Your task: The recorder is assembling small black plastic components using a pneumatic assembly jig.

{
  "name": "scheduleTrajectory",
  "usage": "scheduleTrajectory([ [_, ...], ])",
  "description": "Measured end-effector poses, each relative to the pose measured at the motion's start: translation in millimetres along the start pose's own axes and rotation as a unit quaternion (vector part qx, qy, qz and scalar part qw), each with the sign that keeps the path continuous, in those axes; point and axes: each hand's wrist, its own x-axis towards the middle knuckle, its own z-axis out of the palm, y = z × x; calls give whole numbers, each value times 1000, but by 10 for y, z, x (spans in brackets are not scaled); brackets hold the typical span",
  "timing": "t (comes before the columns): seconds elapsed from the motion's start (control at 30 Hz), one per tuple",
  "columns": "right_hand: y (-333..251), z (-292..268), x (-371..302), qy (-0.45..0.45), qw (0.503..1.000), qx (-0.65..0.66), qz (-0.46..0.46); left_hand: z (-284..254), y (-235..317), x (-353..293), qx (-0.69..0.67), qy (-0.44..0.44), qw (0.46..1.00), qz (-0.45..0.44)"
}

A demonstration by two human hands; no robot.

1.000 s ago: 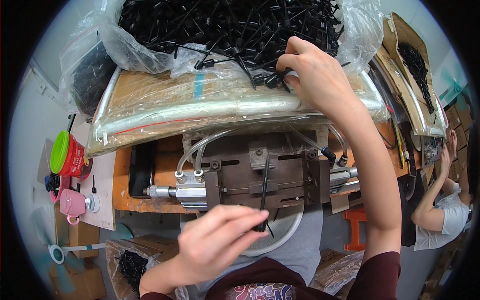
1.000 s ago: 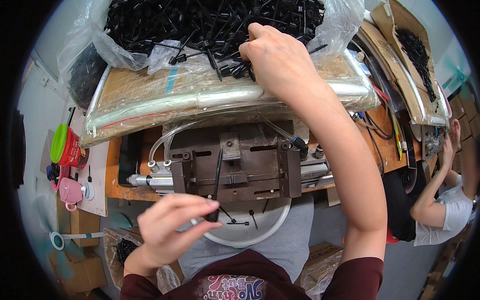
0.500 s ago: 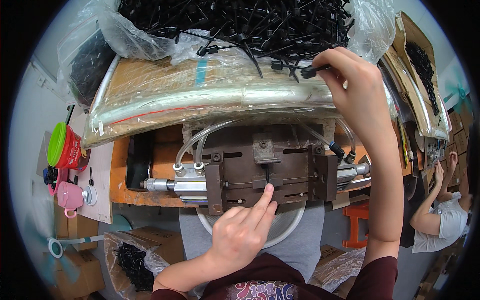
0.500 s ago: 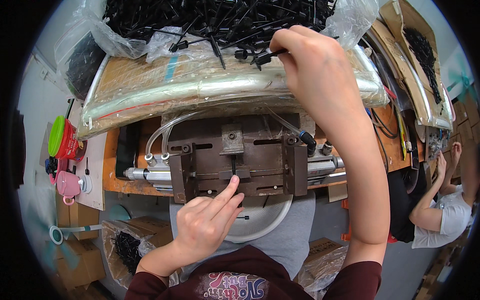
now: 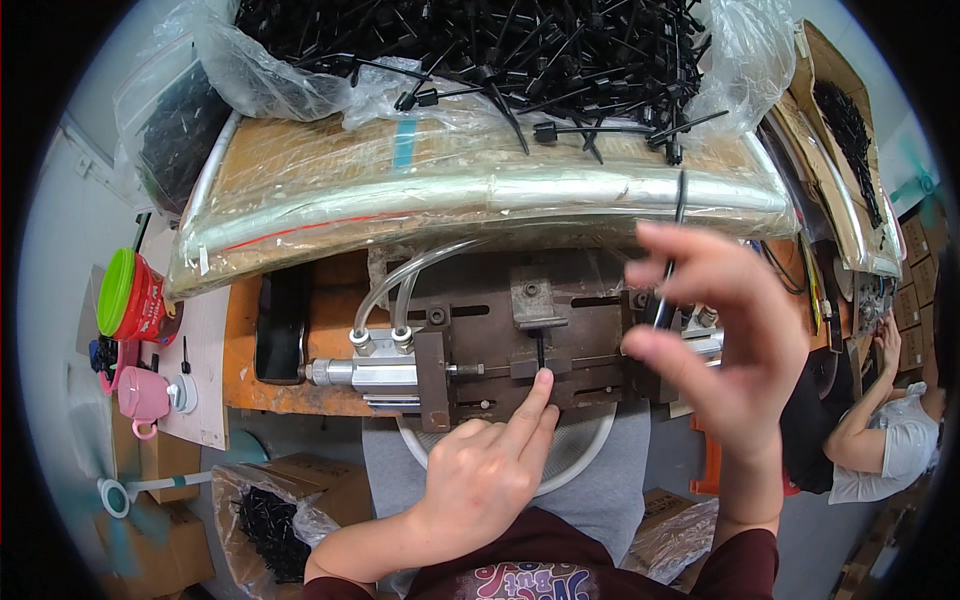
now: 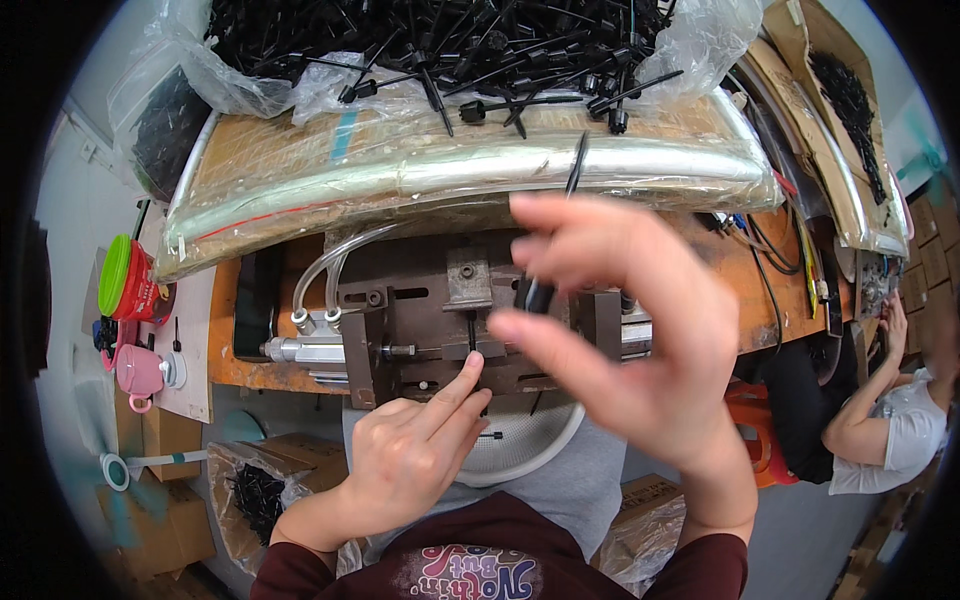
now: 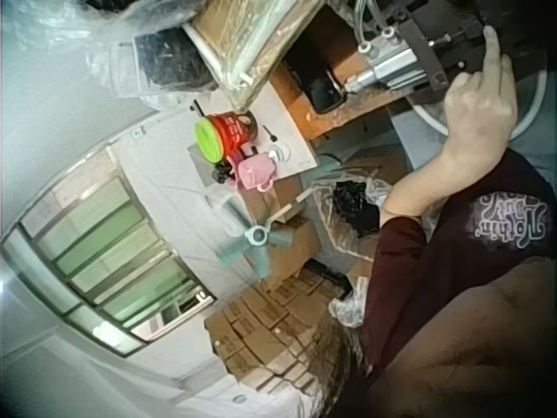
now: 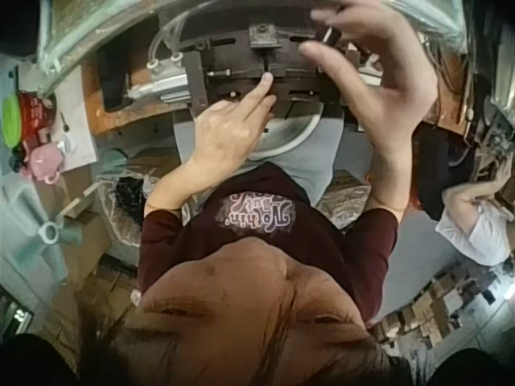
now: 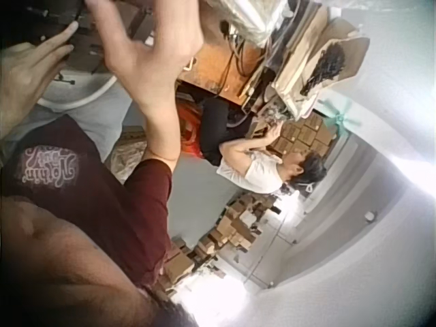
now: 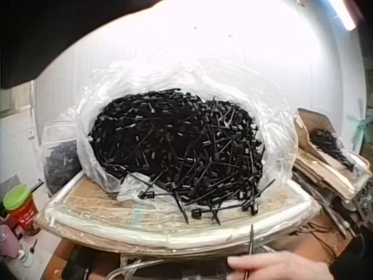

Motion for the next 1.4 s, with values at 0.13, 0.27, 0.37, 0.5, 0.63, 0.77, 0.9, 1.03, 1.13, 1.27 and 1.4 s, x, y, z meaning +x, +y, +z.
scheduleTrajectory([
  [0.13, -31, 174, -448, 2, 995, -93, -38, -437, -79, 153, -61, -5, 998, 26],
  [0.27, -31, 354, -816, -63, 990, -123, -31, -662, -376, 730, -44, 202, 976, 62],
  [0.37, -18, 503, -957, -97, 983, -152, -20, -678, -679, 1222, 26, 227, 969, 91],
  [0.5, 2, 643, -977, -125, 972, -198, -20, -485, -878, 1660, 50, 213, 973, 77],
  [0.63, 8, 708, -892, -124, 967, -221, -35, -345, -937, 1844, 93, 190, 975, 66],
  [0.77, -16, 688, -875, -134, 960, -243, -32, -393, -925, 1877, 77, 187, 975, 88],
  [0.9, -47, 688, -853, -143, 956, -254, -27, -360, -998, 1872, 27, 124, 987, 100],
  [1.03, -126, 530, -694, -150, 969, -194, -15, -514, -851, 1772, -46, 176, 981, 69],
  [1.13, -48, 343, -484, -66, 988, -134, -29, -769, -602, 1435, -160, 205, 965, 42],
  [1.27, 137, 163, 162, 58, 987, -150, 5, -892, -301, 778, -196, 153, 968, -13],
  [1.4, 630, 222, 833, 108, 936, -300, -149, -523, -119, 194, -169, 92, 981, 15],
])
